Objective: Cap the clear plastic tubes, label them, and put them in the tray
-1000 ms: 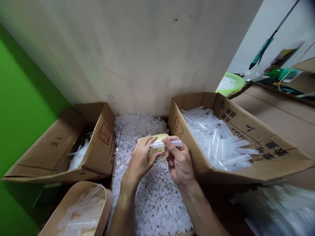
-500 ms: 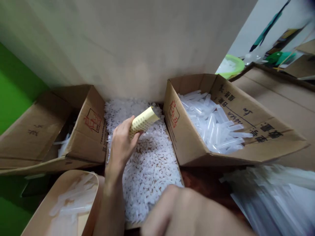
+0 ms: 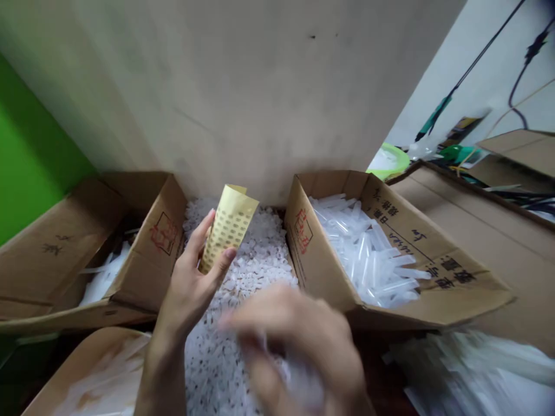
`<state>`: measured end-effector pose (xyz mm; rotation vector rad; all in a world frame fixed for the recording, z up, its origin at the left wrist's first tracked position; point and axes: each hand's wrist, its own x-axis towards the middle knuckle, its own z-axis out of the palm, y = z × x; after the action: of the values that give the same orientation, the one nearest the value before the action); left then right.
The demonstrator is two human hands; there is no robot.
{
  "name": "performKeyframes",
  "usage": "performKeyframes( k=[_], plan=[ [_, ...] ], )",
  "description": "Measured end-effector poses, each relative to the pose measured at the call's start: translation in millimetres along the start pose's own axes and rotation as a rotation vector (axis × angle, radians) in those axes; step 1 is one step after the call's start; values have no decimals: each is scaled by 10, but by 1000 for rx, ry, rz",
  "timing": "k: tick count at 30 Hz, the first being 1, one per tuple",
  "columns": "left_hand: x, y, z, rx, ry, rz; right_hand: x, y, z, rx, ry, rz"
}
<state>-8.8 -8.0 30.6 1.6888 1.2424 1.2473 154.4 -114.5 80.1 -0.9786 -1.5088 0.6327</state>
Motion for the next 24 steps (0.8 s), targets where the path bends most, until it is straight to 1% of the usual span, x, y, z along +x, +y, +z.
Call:
performKeyframes(
  k=[2,4,6,8,9,10,12,14,16,20,24],
  plan=[
    [-31,41,-23,-61,-39,21,130,155,-1,77,146,204],
    [-61,79,-37,-71,-109,51,226,342,-10,207,232,380],
    [-75,104,-37,-37,-202,103,273,513,-8,317,237,432],
    [-69,120,-21,38,-280,179,278,632,5,360,246,424],
    [-60,129,-5,90,-293,221,273,669,13,362,254,415],
    [-50,140,16,141,-280,264,268,693,19,352,257,409],
    [-33,173,74,201,-191,334,264,709,26,315,236,401],
    [-28,217,144,182,-75,377,274,704,27,281,194,395],
    [-36,259,210,130,-1,383,291,695,24,260,162,379],
    [-68,295,296,56,62,336,318,699,18,210,141,319],
    [-84,283,330,27,76,296,313,732,7,127,131,242]
  ],
)
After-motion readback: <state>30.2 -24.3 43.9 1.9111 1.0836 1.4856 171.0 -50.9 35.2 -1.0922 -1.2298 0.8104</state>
